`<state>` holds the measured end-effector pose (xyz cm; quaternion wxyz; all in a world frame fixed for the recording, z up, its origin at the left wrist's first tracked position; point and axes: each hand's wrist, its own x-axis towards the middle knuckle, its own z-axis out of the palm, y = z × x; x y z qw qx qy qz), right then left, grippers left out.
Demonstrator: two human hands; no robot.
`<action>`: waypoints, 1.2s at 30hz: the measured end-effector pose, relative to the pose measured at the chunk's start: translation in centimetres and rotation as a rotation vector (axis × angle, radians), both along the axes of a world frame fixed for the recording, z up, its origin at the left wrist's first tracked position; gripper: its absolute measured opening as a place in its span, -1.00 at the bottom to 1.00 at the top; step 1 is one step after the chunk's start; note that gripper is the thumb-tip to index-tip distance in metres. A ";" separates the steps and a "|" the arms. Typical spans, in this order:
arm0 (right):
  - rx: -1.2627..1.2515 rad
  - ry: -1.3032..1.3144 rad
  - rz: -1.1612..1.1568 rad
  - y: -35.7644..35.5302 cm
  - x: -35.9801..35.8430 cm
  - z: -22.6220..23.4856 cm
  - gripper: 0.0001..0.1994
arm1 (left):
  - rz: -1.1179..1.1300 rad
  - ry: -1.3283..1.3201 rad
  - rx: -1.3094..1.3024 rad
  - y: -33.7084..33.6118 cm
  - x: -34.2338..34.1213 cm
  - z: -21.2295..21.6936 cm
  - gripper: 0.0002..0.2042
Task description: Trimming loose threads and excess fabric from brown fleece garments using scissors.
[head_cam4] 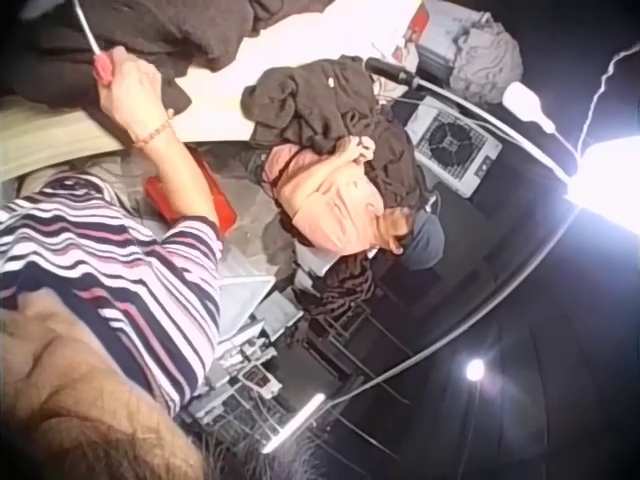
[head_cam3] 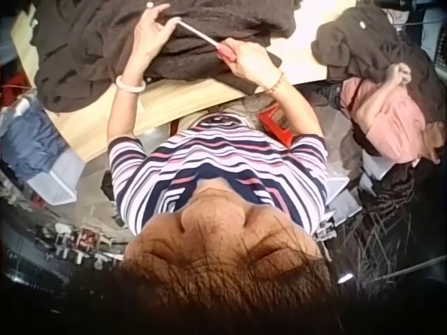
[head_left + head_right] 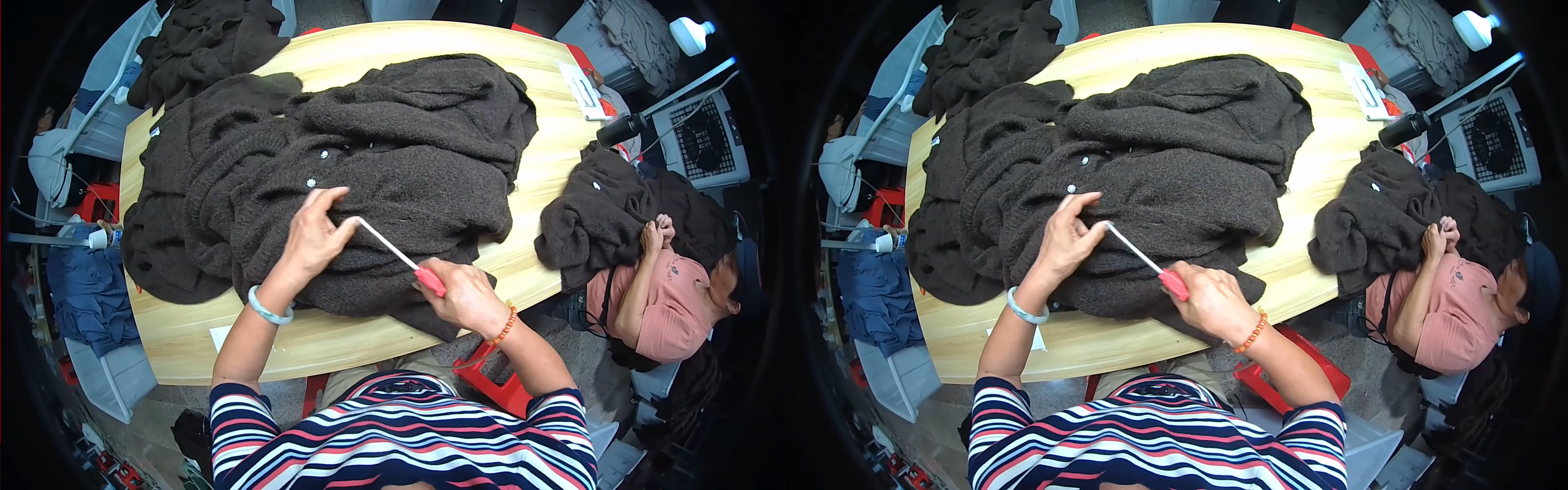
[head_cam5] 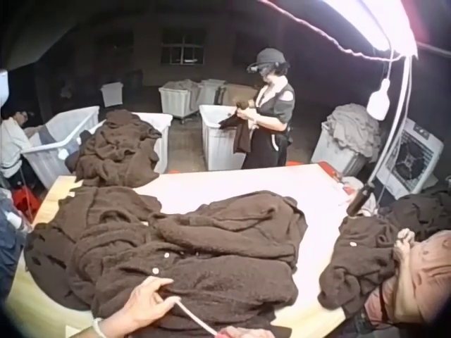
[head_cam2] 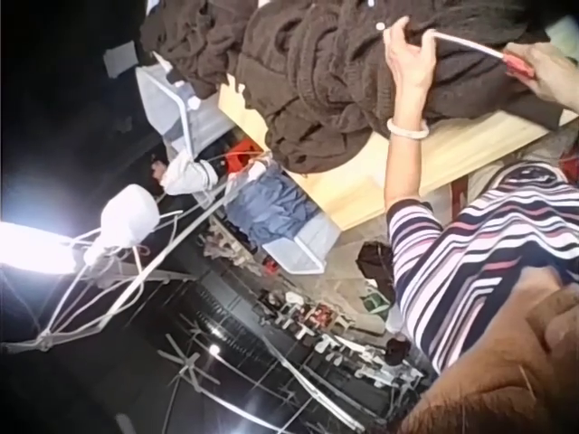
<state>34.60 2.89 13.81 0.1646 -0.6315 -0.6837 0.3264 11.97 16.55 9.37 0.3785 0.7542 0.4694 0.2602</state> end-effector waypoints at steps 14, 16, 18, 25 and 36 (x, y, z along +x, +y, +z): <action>-0.141 -0.189 -0.131 -4.3 4.2 0.6 -0.82 | -0.287 -0.029 -0.428 1.6 6.0 -4.0 -0.86; -0.171 -0.247 -0.088 -4.1 4.0 0.8 -0.81 | -0.278 -0.031 -0.407 1.4 5.8 -4.2 -0.88; -0.222 -0.239 -0.112 -3.5 4.0 1.0 -0.80 | -0.233 -0.079 -0.474 1.4 5.8 -3.8 -0.85; -0.196 -0.241 -0.083 -2.4 3.6 1.0 -0.77 | -0.227 -0.193 -0.642 0.8 5.0 -3.8 -0.93; -0.195 -0.215 0.002 -2.2 3.0 1.2 -0.79 | -0.176 -0.225 -0.642 0.1 4.5 -3.9 -0.92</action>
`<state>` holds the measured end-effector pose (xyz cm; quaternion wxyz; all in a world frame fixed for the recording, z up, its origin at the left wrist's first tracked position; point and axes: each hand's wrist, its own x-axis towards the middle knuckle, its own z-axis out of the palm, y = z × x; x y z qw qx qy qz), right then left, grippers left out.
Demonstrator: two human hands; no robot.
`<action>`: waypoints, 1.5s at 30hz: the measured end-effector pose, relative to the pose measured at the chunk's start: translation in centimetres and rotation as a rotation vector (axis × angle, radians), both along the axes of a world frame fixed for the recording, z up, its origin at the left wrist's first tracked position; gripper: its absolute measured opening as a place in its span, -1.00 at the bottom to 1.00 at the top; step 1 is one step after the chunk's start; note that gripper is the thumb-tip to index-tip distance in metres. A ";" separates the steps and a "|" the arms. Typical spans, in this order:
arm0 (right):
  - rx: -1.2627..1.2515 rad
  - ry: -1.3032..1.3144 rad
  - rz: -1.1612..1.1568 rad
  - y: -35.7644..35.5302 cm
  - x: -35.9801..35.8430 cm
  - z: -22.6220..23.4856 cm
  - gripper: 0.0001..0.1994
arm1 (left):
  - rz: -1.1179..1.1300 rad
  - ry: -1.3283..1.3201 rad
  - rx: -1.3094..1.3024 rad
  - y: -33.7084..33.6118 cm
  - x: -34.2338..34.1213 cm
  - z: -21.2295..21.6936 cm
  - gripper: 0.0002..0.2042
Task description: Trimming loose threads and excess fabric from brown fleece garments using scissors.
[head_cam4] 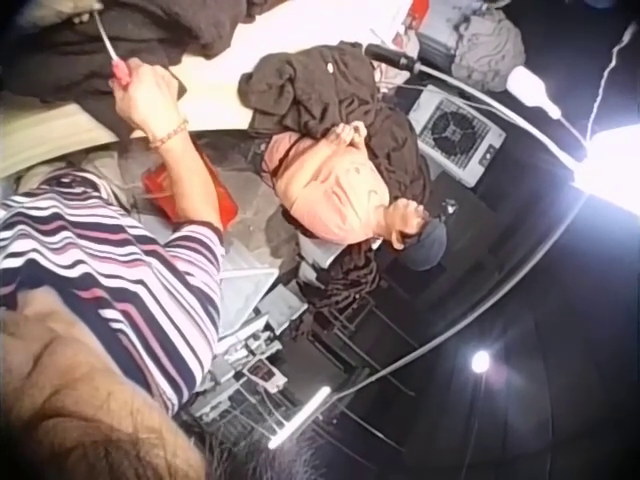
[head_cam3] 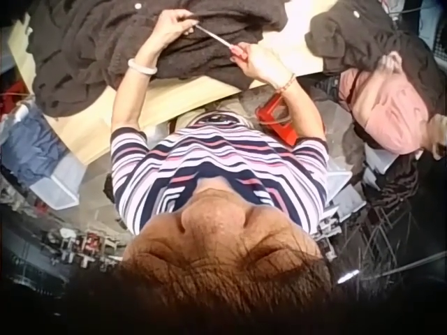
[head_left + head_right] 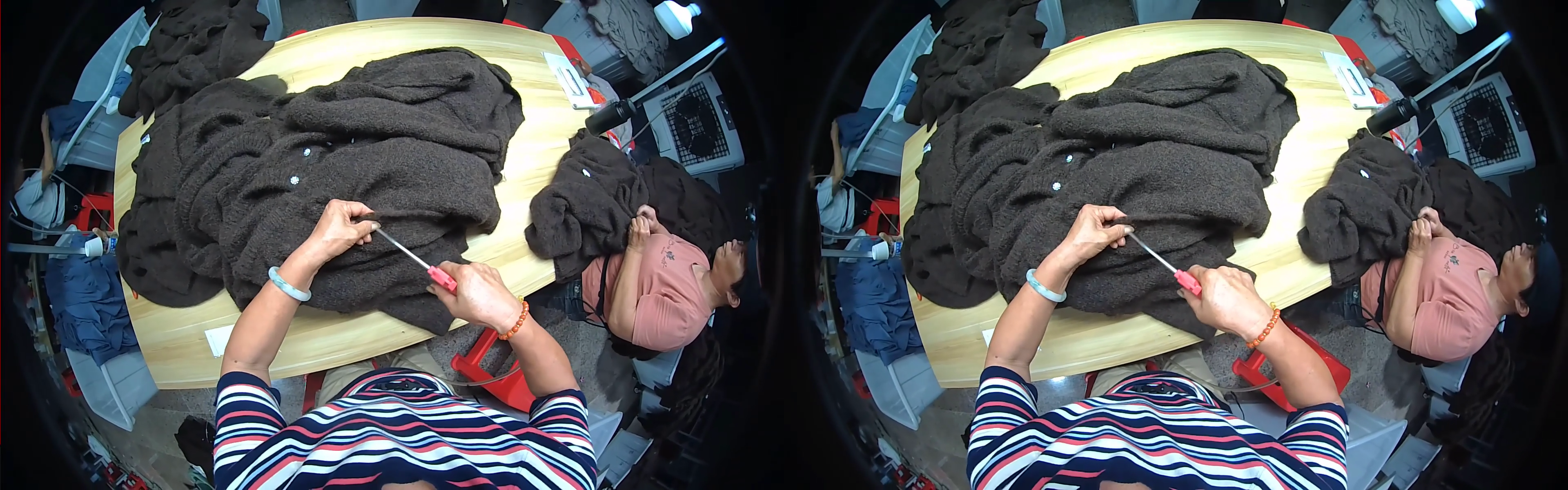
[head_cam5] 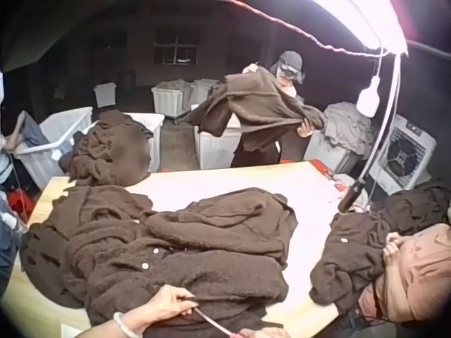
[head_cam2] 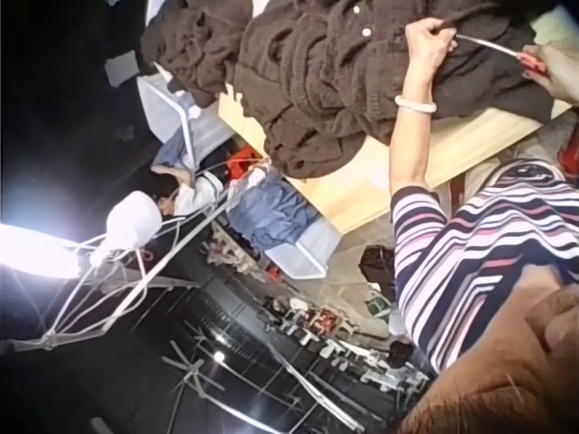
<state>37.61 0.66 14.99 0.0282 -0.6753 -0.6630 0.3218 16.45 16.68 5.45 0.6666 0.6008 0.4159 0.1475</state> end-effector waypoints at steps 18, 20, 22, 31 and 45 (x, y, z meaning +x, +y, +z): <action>0.090 0.099 0.014 2.3 -3.1 -0.5 -0.80 | 0.038 0.361 0.597 3.1 -8.3 1.6 -0.73; 0.074 0.073 0.042 2.7 -3.7 -0.5 -0.81 | 0.040 0.327 0.653 3.0 -8.6 1.1 -0.80; 0.055 0.031 0.065 3.1 -4.4 -0.8 -0.79 | 0.041 0.327 0.617 3.1 -9.0 0.9 -0.82; 0.068 -0.026 0.093 5.3 -6.8 -0.4 -0.76 | 0.149 0.119 0.162 2.8 -9.7 1.3 -0.77; 0.124 0.213 -0.033 4.5 -7.8 -1.4 -0.81 | 0.340 -0.179 0.102 -2.4 -9.4 3.4 -0.58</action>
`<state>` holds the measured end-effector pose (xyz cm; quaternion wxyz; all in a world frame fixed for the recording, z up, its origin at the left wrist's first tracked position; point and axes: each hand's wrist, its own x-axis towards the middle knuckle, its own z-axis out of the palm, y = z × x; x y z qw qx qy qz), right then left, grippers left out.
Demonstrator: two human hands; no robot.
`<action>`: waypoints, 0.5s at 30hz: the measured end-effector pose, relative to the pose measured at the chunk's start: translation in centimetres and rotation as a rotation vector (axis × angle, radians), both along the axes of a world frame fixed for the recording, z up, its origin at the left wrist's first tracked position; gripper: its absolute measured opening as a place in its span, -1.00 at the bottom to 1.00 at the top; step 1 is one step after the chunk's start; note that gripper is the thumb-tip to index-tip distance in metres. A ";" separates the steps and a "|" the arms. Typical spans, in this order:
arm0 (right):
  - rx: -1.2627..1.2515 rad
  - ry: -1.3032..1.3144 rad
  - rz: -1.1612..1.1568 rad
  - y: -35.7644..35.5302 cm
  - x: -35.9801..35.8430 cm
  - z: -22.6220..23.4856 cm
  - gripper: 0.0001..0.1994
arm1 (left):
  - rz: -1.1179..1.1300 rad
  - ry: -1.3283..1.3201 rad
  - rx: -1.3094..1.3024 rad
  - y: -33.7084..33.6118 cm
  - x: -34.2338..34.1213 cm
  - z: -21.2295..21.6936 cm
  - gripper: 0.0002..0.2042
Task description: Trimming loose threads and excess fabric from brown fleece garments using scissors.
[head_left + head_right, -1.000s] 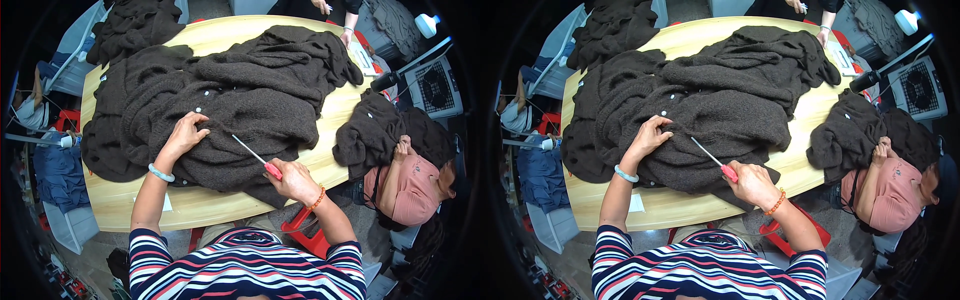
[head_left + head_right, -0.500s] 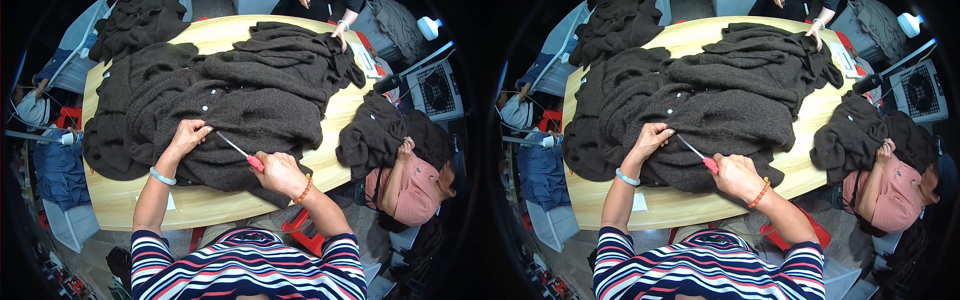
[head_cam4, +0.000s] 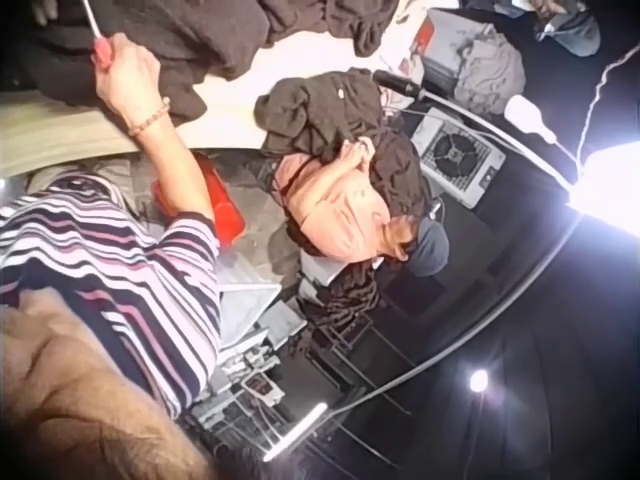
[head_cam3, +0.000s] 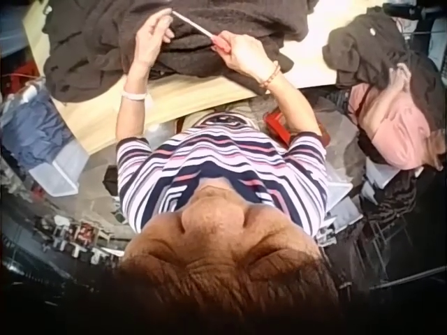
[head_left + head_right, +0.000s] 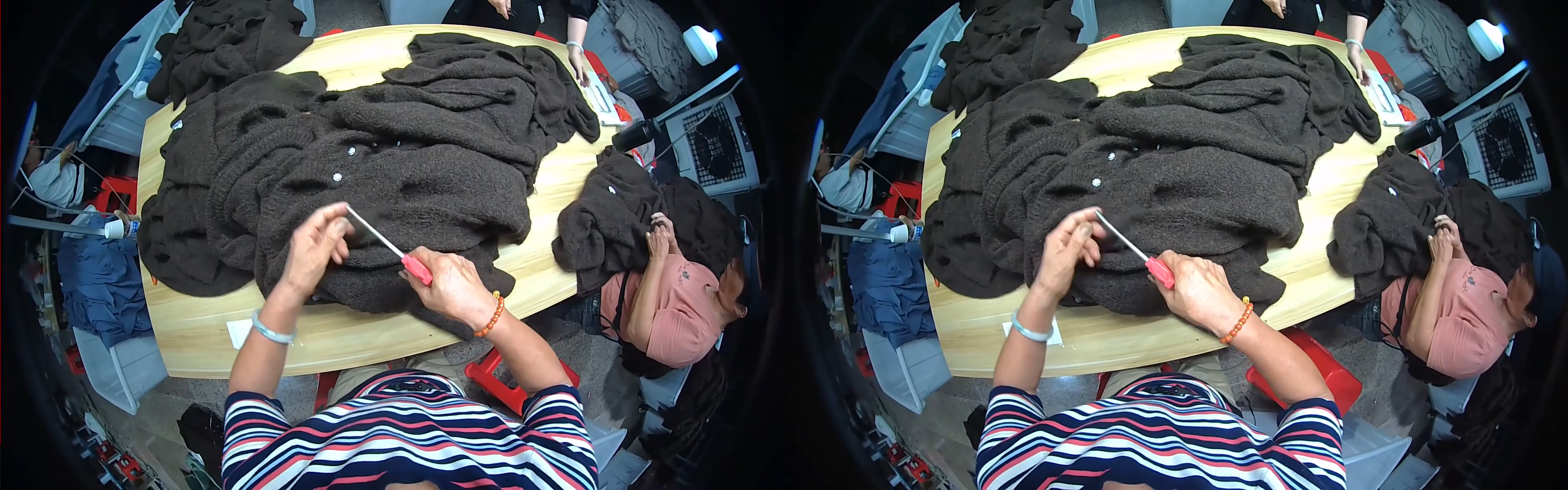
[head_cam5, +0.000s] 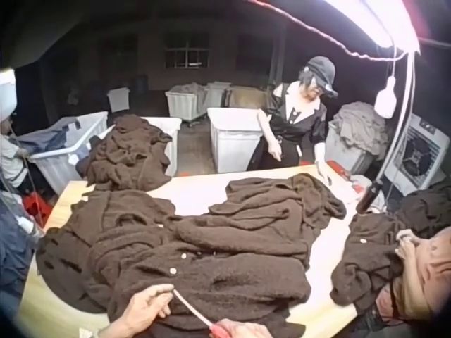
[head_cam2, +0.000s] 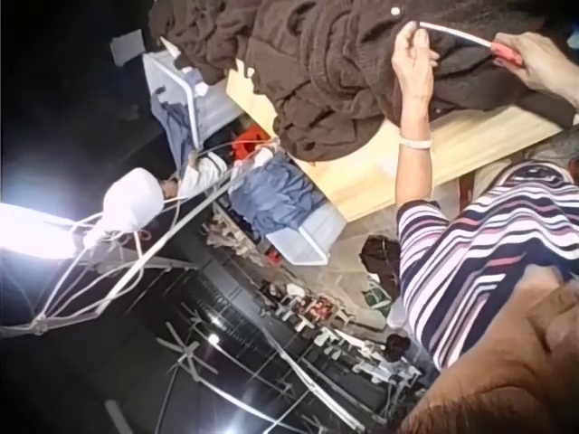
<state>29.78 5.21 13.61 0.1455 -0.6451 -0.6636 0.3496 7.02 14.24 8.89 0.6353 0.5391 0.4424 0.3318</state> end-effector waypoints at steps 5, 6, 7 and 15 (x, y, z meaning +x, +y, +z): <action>0.053 0.098 0.064 -1.8 -1.6 -0.8 -0.83 | -0.139 -0.427 -0.463 -5.5 2.1 0.1 -0.63; 0.041 0.075 0.075 -2.0 -1.8 -0.8 -0.82 | -0.157 -0.480 -0.430 -5.8 2.3 -0.2 -0.66; 0.030 0.052 0.085 -2.2 -1.9 -0.8 -0.81 | -0.132 -0.486 -0.441 -6.1 2.3 -0.2 -0.65; 0.259 0.206 0.158 -3.5 -0.2 -2.5 -0.62 | -0.077 -0.396 -0.357 -5.6 1.0 1.1 -0.62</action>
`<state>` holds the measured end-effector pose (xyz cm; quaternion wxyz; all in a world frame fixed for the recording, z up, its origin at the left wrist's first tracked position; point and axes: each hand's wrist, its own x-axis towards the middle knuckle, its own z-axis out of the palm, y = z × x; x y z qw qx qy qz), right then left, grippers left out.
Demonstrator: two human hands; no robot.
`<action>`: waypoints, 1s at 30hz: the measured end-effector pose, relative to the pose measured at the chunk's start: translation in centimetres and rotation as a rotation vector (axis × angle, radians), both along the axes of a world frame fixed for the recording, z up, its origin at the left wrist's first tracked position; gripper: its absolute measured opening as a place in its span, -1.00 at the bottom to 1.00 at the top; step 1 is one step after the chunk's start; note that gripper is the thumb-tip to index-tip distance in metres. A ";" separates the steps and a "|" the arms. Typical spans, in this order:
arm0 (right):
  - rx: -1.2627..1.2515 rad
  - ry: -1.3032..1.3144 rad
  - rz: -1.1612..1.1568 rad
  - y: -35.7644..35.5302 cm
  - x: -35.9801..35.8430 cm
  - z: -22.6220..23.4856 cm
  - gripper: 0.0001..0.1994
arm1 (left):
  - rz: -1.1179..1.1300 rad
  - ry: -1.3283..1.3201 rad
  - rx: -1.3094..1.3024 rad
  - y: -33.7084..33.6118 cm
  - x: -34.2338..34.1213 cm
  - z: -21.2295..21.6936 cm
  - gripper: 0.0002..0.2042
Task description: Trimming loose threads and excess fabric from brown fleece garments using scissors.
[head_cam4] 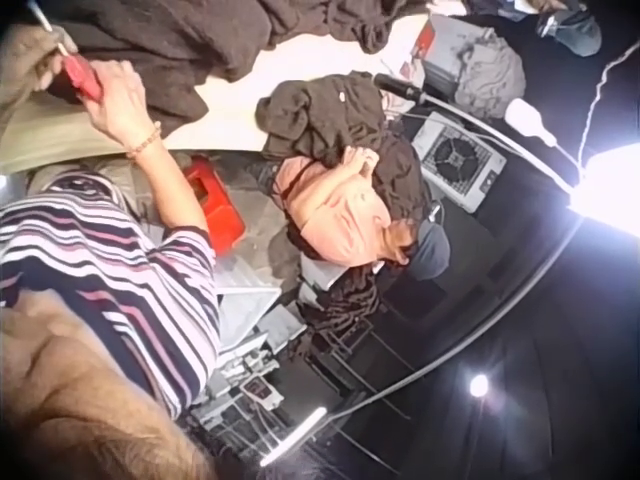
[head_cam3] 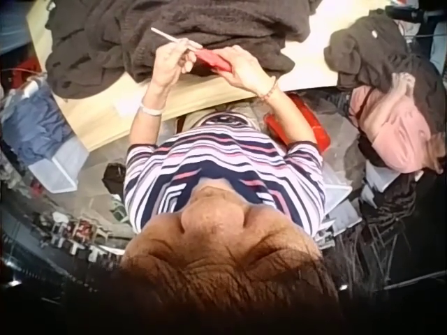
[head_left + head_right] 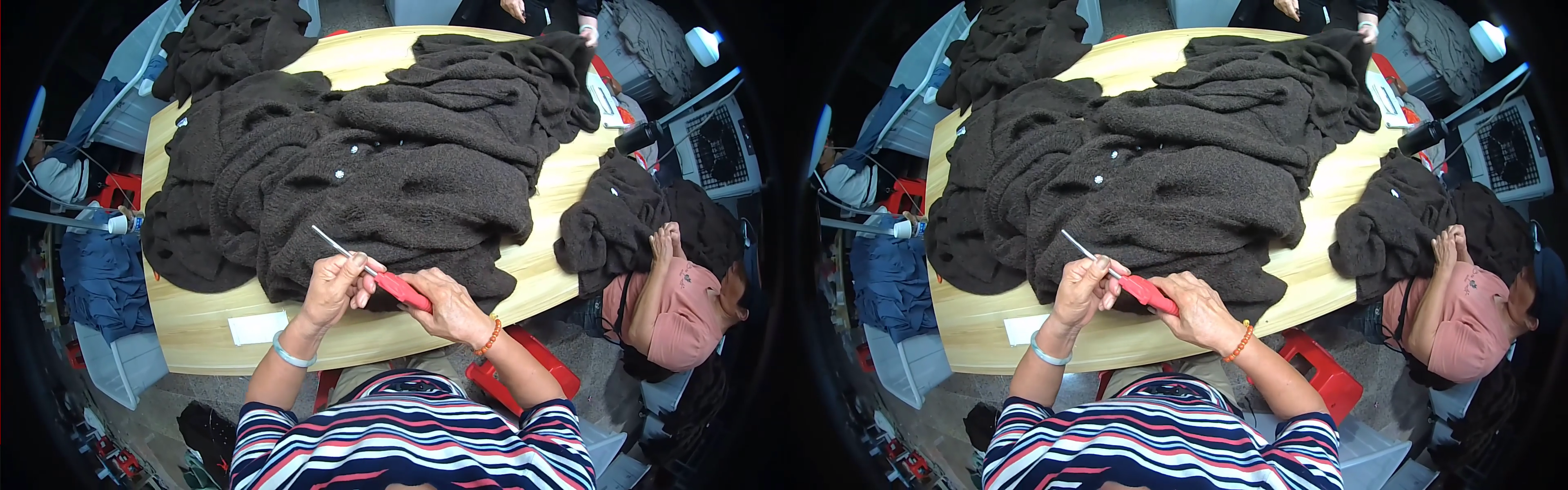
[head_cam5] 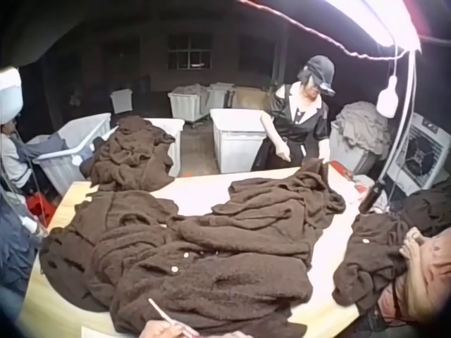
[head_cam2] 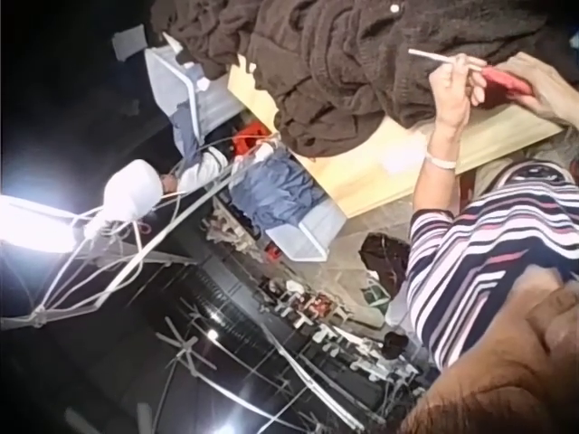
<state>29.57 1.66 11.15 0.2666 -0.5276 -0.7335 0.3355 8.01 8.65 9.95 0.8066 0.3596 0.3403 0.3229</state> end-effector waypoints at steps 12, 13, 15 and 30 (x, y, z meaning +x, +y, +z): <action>-0.176 -0.298 -0.189 -3.1 4.8 2.8 -0.81 | 0.107 1.166 1.105 7.3 1.6 -4.7 -0.73; -0.262 -0.403 -0.178 -3.3 4.8 3.0 -0.85 | 0.117 1.098 1.063 7.5 1.3 -6.1 -0.80; -0.205 -0.373 -0.141 -3.9 4.3 3.0 -0.87 | 0.165 0.974 1.047 7.4 1.6 -6.5 -0.95; -0.174 -0.268 -0.131 -4.8 5.3 1.4 -0.74 | 0.037 1.423 0.830 11.9 -5.6 -3.6 -0.10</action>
